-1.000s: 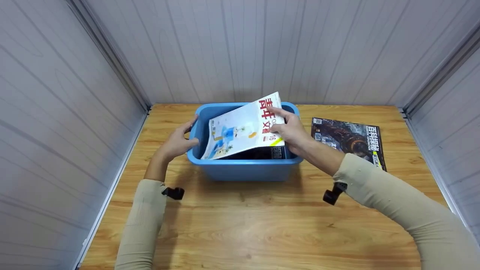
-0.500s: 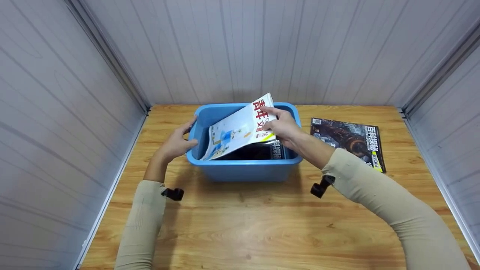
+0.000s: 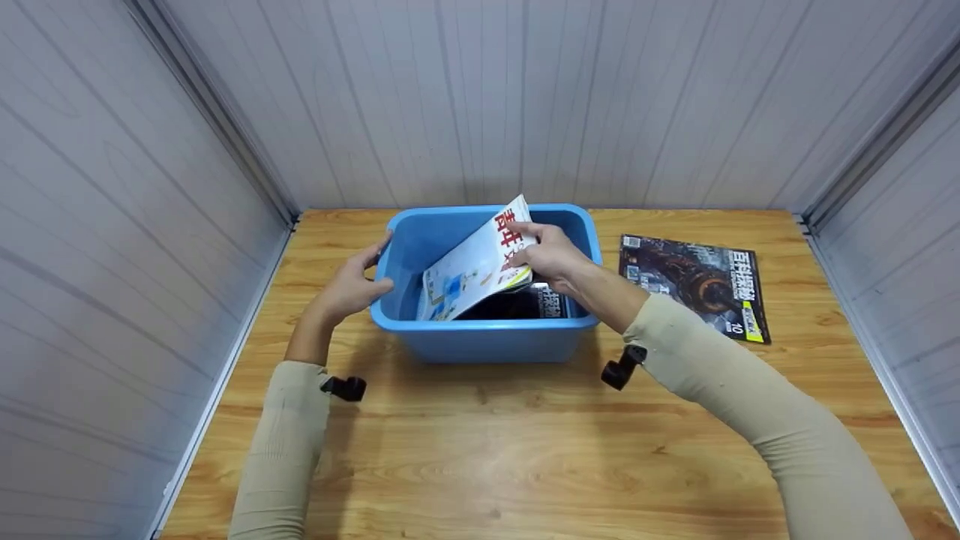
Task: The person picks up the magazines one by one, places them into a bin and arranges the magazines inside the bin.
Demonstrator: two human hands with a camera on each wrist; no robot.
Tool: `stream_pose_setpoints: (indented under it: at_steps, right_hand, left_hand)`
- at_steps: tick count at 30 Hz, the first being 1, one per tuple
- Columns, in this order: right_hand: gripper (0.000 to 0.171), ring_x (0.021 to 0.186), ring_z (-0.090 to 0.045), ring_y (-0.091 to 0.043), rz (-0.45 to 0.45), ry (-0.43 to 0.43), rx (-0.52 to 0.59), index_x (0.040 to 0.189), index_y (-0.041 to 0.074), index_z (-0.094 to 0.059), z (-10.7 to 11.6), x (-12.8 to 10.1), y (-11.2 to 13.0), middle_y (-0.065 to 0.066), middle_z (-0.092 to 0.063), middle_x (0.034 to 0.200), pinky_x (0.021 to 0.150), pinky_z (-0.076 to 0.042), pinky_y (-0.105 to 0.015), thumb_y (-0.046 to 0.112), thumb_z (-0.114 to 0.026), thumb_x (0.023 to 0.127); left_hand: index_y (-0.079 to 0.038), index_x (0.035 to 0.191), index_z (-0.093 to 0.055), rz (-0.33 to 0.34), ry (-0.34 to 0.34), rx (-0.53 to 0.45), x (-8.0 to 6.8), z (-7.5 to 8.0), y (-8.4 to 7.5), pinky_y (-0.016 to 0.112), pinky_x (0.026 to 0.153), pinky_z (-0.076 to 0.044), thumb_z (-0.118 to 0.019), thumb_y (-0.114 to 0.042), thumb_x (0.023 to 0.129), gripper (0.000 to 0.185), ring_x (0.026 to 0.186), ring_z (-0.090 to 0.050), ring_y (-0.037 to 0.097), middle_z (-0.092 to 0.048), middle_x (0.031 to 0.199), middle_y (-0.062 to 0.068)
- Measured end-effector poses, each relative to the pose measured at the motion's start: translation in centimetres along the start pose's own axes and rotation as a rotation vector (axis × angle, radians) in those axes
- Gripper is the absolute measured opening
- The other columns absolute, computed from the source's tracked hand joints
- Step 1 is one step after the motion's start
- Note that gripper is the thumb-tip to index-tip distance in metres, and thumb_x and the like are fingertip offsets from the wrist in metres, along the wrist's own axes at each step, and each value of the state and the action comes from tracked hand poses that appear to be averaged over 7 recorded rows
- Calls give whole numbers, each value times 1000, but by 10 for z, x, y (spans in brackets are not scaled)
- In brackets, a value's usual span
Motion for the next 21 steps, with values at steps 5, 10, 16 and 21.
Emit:
stream_pose_setpoints:
  at_steps: [5,10,16,21]
  right_hand:
    - [79,134,-73,-34,-18,12,-10,174,25,-47,-4,3,-3,-23,-56,162,94,-68,-34,-8,-64,104]
    - [80,134,-72,-34,-37,46,-47,175,24,-45,-6,4,-6,-23,-57,161,100,-68,-38,-8,-65,105]
    - [79,128,-76,-33,-48,66,-174,176,25,-43,-1,6,-8,-22,-58,159,100,-68,-39,-3,-67,106]
    - [78,120,-77,-29,-57,71,-293,175,26,-43,3,5,-8,-20,-60,152,100,-68,-38,1,-70,107]
  left_hand:
    - [-22,183,-17,11,2,10,1,1,1,67,130,-43,-60,-8,101,93,171,-33,46,-32,185,22]
    - [-22,183,-16,19,11,13,1,1,3,66,130,-43,-60,-9,102,92,173,-30,46,-29,186,22]
    - [-23,183,-17,17,12,16,1,1,2,60,125,-47,-61,-9,102,93,172,-32,44,-31,186,21]
    - [-24,182,-18,22,6,19,0,2,2,59,124,-47,-61,-10,102,93,172,-32,44,-32,186,20]
Point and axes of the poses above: each hand's wrist, its own x-axis towards the middle knuckle, its own z-axis out of the back of the hand, y = z × x, the point moved 5 cm from there along x, towards the middle knuckle
